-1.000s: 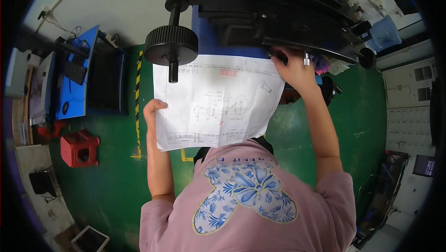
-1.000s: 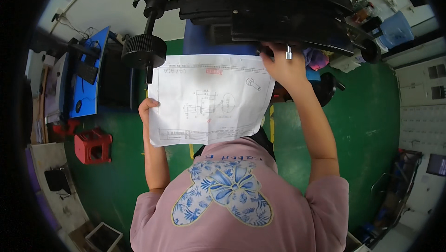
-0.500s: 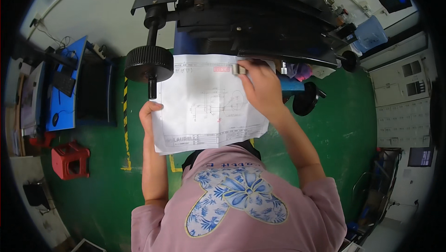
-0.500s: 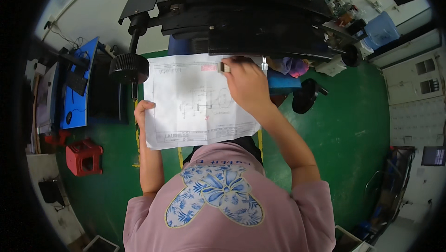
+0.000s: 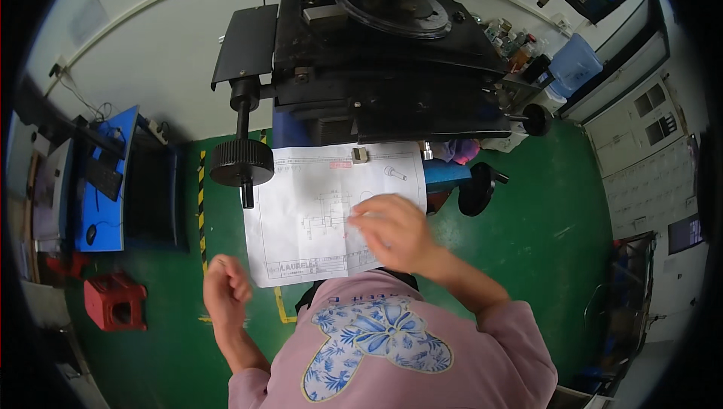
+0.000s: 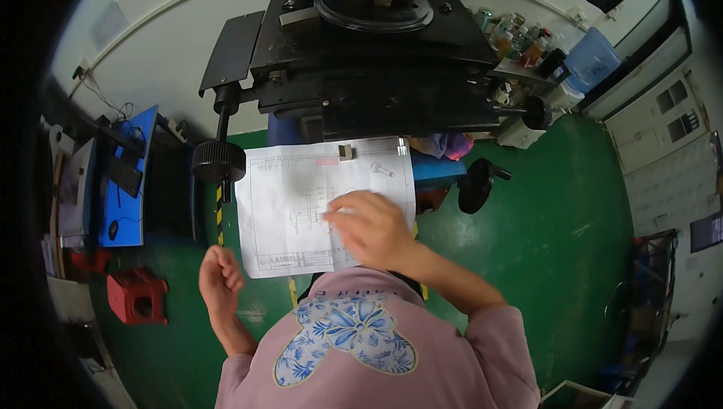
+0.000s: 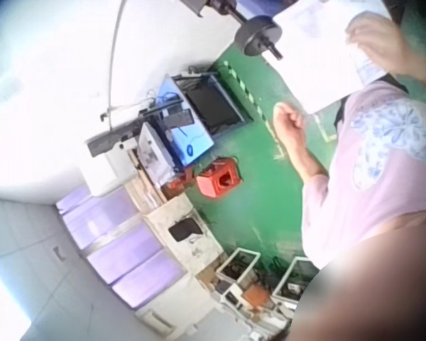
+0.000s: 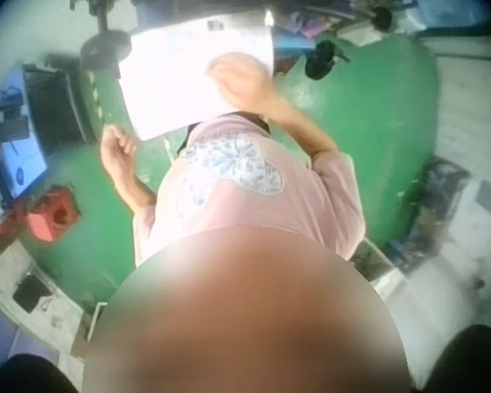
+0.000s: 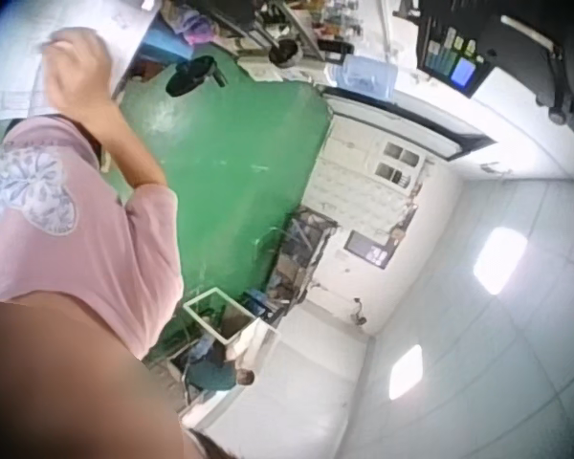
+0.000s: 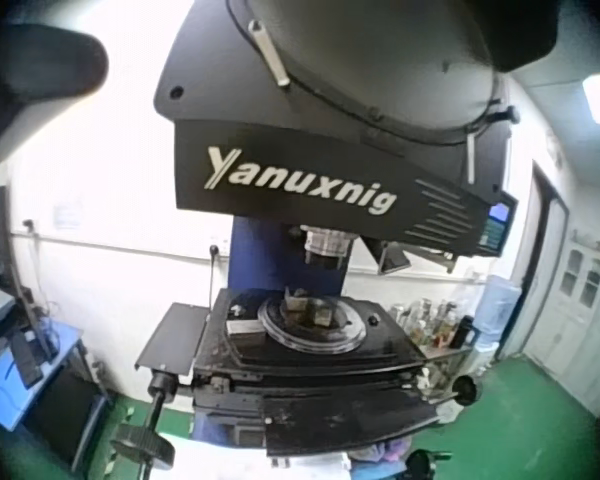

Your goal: Inspecting a small hardware part using a profile projector and comparing it to dimensions on a technical blueprint.

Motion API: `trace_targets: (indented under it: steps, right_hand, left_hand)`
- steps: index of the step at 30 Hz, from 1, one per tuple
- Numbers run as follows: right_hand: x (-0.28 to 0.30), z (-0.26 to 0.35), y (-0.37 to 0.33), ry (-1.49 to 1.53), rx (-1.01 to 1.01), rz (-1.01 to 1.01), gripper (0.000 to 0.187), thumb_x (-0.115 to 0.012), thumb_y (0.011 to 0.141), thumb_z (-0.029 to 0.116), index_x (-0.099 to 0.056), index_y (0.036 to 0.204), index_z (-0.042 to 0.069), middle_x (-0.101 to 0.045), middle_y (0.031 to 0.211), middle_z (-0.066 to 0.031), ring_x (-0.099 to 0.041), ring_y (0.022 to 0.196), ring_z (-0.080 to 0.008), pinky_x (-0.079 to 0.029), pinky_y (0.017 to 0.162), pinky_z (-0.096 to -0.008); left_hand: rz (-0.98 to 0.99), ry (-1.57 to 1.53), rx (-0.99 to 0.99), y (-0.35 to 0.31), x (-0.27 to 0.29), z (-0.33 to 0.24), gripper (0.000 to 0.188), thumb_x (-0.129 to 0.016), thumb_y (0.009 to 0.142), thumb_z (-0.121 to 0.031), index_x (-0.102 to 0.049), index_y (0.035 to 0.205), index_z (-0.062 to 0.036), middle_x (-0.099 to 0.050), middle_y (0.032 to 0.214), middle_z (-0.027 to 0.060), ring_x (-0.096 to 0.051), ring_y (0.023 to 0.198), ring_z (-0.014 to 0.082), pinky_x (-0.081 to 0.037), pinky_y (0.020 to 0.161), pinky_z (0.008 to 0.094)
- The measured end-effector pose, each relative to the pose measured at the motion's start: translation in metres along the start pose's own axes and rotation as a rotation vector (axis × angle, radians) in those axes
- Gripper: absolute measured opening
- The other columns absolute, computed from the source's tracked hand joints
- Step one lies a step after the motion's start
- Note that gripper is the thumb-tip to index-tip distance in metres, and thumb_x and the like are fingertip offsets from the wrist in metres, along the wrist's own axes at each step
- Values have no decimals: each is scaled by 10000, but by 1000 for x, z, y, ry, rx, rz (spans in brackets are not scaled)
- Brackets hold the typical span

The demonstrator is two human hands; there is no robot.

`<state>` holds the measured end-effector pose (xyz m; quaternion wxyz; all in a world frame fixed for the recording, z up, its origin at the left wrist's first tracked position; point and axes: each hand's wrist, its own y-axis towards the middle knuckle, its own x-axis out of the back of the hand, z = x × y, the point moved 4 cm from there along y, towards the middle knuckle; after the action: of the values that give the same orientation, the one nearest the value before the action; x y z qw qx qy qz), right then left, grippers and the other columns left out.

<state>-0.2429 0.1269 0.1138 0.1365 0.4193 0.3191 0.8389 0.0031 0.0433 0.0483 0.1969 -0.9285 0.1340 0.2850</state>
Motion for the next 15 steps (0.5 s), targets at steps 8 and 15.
trace_targets:
  steps: [8, 15]
  right_hand:
    - [3, 41, 24, 51, 274, 119, 294, -612, 540, 73, -597, 834, 87, -535, 756, -1, -528, 673, -151, -413, 560, -250]
    - [28, 30, 20, 1, 277, 139, 215, -633, 534, 70, -593, 745, 88, -531, 713, 6, -525, 630, -137, -408, 528, -239]
  left_hand:
    - [618, 409, 327, -15, -99, 22, 203, -382, 829, -85, -518, 930, 25, -383, 546, -20, -284, 436, 32, -219, 377, 166]
    - [685, 335, 428, -13, -131, 28, 293, -379, 848, -144, -441, 1076, 30, -412, 569, -13, -283, 434, 28, -215, 375, 161]
